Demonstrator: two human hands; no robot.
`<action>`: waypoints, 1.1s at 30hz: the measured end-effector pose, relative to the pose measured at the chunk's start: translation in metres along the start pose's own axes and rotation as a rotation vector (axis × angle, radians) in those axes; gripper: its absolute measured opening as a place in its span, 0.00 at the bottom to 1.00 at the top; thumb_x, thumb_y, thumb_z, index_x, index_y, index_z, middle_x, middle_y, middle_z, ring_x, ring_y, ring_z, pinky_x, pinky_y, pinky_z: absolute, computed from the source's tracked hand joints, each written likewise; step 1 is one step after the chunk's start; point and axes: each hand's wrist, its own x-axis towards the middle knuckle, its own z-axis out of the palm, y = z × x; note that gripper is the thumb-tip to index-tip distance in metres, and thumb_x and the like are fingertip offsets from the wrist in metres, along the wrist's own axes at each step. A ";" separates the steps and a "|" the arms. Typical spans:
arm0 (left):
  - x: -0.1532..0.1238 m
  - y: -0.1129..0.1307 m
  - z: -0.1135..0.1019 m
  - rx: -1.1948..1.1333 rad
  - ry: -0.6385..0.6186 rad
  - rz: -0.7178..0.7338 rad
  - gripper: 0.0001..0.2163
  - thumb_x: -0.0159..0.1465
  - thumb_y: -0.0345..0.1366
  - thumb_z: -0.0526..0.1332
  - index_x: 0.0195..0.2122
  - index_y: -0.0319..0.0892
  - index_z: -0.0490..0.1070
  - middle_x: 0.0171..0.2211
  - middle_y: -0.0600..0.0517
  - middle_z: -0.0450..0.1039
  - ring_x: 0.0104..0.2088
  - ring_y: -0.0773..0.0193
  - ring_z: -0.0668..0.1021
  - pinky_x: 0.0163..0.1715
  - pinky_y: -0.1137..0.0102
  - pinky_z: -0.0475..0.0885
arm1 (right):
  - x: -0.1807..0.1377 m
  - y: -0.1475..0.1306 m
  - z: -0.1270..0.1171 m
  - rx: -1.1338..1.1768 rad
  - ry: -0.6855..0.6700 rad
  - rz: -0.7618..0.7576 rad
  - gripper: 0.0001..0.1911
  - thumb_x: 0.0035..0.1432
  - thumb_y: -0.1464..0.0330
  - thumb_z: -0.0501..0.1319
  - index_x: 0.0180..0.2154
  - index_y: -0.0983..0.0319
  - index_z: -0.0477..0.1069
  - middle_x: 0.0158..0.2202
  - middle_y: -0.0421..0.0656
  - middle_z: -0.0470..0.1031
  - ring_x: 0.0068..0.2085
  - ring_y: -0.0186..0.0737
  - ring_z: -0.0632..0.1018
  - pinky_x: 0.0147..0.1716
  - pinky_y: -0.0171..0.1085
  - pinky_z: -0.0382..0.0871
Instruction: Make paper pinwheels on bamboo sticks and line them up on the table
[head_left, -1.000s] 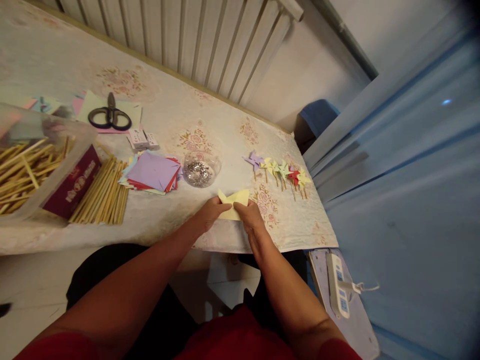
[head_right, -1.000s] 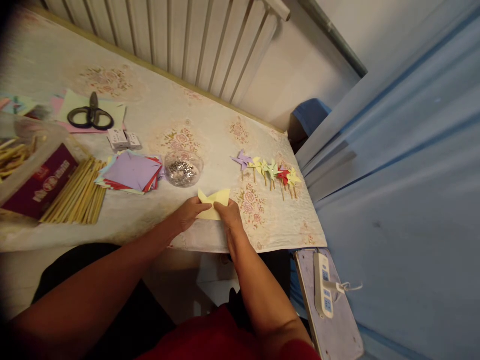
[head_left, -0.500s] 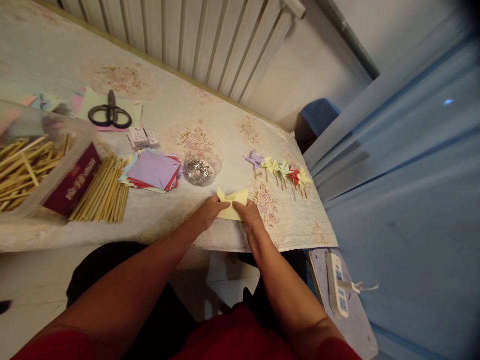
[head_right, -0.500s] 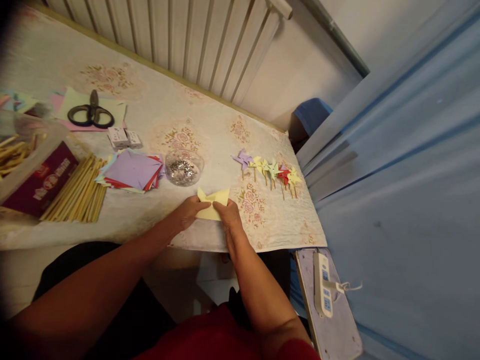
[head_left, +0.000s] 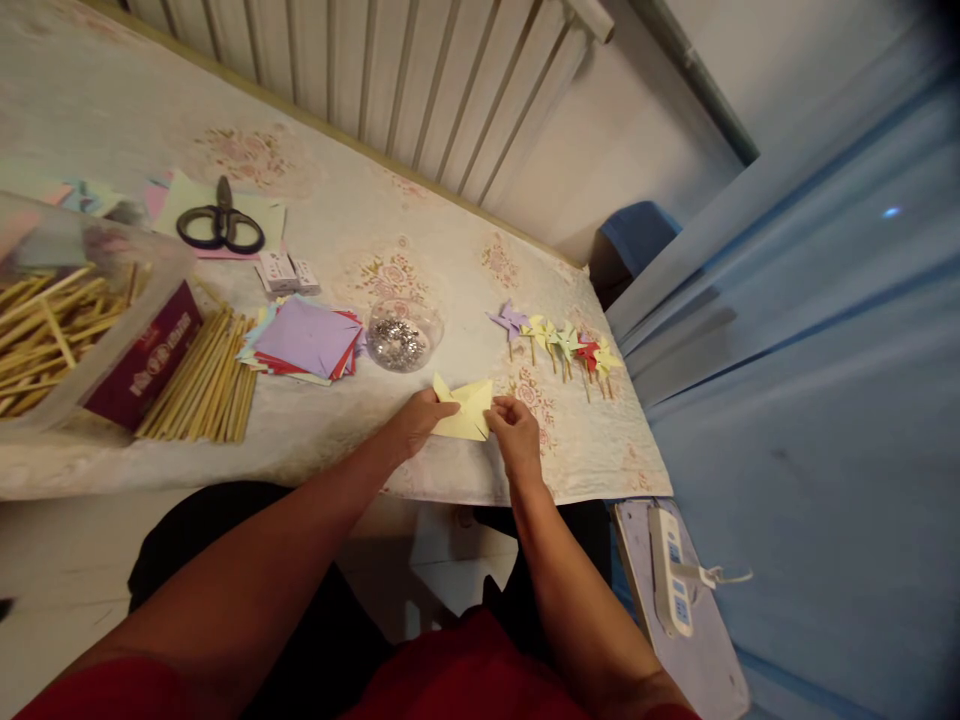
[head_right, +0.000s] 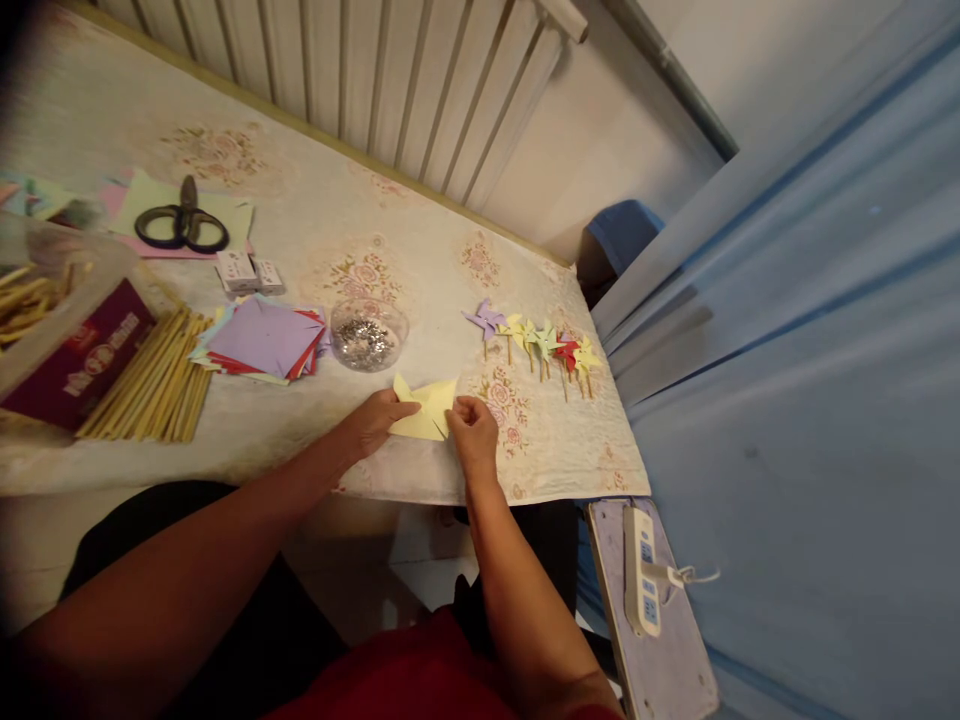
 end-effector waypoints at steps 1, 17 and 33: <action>0.001 0.000 0.000 0.001 0.010 -0.002 0.18 0.49 0.33 0.66 0.42 0.35 0.74 0.32 0.47 0.78 0.32 0.60 0.78 0.35 0.69 0.71 | -0.003 -0.001 -0.003 -0.080 0.081 -0.074 0.16 0.47 0.65 0.64 0.41 0.61 0.74 0.34 0.42 0.77 0.35 0.40 0.76 0.40 0.39 0.71; 0.002 -0.004 -0.002 -0.069 -0.044 -0.023 0.16 0.50 0.31 0.66 0.41 0.34 0.74 0.32 0.47 0.79 0.31 0.62 0.78 0.35 0.69 0.72 | -0.016 -0.002 -0.010 -0.289 -0.245 -0.394 0.11 0.58 0.68 0.59 0.38 0.55 0.80 0.34 0.43 0.76 0.34 0.40 0.74 0.36 0.38 0.67; 0.002 -0.004 0.001 0.045 -0.058 0.002 0.17 0.47 0.32 0.65 0.40 0.33 0.76 0.28 0.51 0.77 0.28 0.65 0.75 0.29 0.74 0.69 | -0.019 -0.009 0.007 -0.022 -0.239 -0.068 0.09 0.53 0.60 0.63 0.27 0.59 0.73 0.17 0.34 0.65 0.20 0.32 0.65 0.24 0.34 0.59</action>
